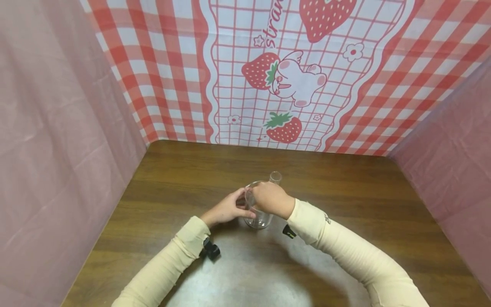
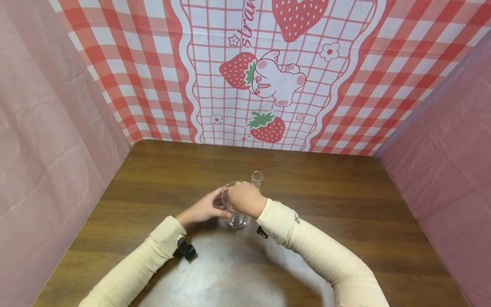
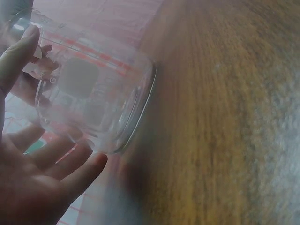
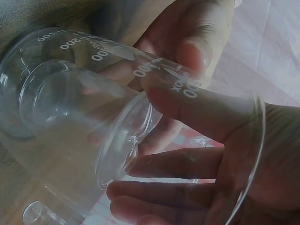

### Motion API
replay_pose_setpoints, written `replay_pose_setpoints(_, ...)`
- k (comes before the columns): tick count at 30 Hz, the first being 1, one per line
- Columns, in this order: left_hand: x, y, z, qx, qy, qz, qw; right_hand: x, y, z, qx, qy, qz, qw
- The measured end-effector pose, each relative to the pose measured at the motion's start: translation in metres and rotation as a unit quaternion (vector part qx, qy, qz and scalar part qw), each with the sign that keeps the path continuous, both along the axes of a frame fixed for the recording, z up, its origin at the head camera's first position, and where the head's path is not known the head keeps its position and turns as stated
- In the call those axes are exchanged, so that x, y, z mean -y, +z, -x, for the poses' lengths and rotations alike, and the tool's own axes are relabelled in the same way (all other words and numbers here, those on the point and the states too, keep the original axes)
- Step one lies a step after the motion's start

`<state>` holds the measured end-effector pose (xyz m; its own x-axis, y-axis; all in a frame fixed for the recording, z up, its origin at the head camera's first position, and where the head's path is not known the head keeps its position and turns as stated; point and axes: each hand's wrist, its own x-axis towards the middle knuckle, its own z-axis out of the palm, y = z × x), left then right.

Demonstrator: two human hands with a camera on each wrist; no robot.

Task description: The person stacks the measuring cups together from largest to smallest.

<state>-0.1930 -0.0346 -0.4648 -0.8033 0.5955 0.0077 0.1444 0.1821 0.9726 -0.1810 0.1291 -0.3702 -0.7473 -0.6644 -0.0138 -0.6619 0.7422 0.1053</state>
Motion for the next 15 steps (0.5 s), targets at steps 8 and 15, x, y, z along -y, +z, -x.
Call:
replay_pose_setpoints(8, 0.0004, 0.0013, 0.0002, 0.001, 0.001, -0.001, 1.0, 0.0007, -0.0004, 0.0017, -0.004, 0.004, 0.004, 1.0)
replay_pose_setpoints(15, 0.0001, 0.0009, 0.0005, 0.004, -0.003, -0.004, 1.0, -0.0006, -0.0012, 0.0006, 0.013, -0.012, 0.016, 0.9997)
